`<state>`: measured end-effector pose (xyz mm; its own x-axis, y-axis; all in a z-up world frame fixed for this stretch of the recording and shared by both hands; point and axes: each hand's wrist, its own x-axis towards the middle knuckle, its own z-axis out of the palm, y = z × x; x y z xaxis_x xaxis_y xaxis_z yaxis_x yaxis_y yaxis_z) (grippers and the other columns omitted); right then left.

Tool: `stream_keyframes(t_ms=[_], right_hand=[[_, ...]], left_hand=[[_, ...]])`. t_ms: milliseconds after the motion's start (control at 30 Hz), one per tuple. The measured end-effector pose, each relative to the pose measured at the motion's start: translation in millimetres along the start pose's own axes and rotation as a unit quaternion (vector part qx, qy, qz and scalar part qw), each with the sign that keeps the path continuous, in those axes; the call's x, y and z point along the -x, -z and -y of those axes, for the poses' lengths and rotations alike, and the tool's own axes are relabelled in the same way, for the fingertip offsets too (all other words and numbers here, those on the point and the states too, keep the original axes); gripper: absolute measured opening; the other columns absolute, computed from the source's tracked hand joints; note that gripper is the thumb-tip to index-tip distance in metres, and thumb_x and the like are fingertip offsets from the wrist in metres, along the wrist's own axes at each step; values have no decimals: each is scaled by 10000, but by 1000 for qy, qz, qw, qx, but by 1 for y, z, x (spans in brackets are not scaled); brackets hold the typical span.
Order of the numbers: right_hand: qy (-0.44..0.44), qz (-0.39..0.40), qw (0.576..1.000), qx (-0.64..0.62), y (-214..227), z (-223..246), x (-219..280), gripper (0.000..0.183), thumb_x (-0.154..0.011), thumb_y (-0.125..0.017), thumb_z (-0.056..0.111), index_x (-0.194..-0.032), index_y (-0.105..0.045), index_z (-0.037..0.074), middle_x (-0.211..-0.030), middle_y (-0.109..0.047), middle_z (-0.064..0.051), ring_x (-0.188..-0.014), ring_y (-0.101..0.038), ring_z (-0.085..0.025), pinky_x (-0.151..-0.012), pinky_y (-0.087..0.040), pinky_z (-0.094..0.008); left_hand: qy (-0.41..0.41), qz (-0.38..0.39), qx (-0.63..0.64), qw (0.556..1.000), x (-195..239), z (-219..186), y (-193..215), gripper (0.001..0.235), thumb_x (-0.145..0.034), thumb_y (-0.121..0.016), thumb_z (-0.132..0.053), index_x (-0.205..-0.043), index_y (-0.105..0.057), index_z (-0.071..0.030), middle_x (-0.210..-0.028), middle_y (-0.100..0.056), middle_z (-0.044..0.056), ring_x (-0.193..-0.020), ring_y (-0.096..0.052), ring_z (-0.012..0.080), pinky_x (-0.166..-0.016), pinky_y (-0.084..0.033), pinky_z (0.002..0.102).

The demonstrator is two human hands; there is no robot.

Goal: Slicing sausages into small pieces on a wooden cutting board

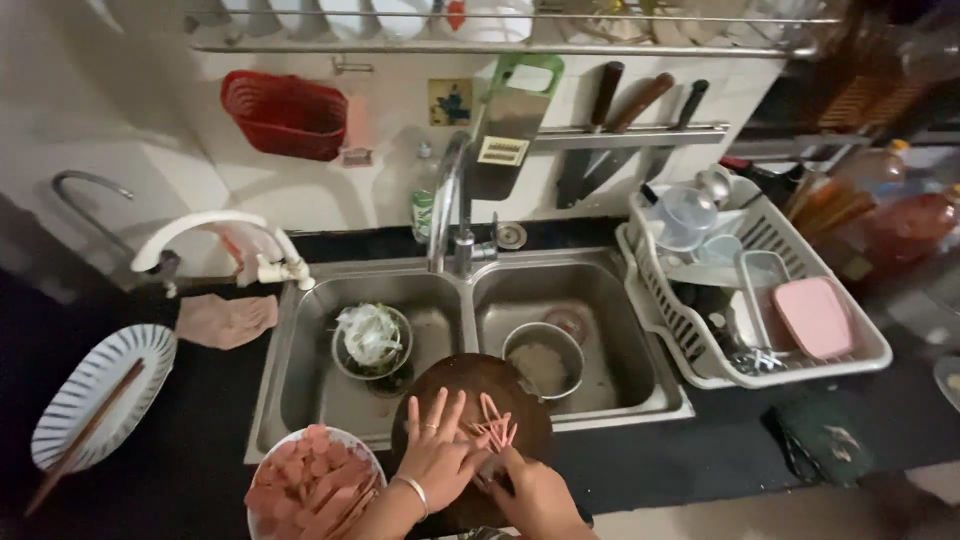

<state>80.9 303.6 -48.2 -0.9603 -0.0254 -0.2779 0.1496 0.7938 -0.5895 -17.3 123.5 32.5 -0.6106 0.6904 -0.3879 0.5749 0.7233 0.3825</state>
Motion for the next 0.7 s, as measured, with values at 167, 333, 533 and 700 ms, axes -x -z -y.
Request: stream_keyframes(t_ms=[167,333,533,700], right_hand=[[50,-46,998,-9,-1,-2,8,165,-937,-695,185,-965,-535,154,-781,-659,-95,-620,-620,-284,-538,-426,-384],[-45,-57,993,-91,12,-1,25,183,-894,-754,248,-937,-580,213,-808,-704,3,-703,-639,-183,-656,-496,-309],[-123,-54,987,-91,16,12,31,331,-894,-787,292,-1130,-556,282,-935,-781,-22,-796,-726,-287,-681,-517,-360],[-188,-62,977,-81,18,11,35,390,-913,-767,325,-1244,-561,314,-1002,-768,25,-826,-729,-223,-670,-514,-342]], left_hand=[[62,57,-31,996,-3,-2,14,596,-1026,-235,-618,-1576,-341,-412,-1725,98,99,-1577,174,385,-1213,150,737],[94,-133,4,987,-26,42,-23,534,-1006,-342,-516,-1491,-476,-339,-1657,-198,97,-1554,-85,361,-1211,4,721],[125,-265,118,949,-25,72,-50,411,-982,-498,-199,-1384,-581,-223,-1570,-450,85,-1332,-485,347,-1032,-413,539],[9,-311,126,942,-21,69,-74,463,-870,-570,-92,-1329,-568,-151,-1542,-465,136,-1452,-423,361,-943,-504,537]])
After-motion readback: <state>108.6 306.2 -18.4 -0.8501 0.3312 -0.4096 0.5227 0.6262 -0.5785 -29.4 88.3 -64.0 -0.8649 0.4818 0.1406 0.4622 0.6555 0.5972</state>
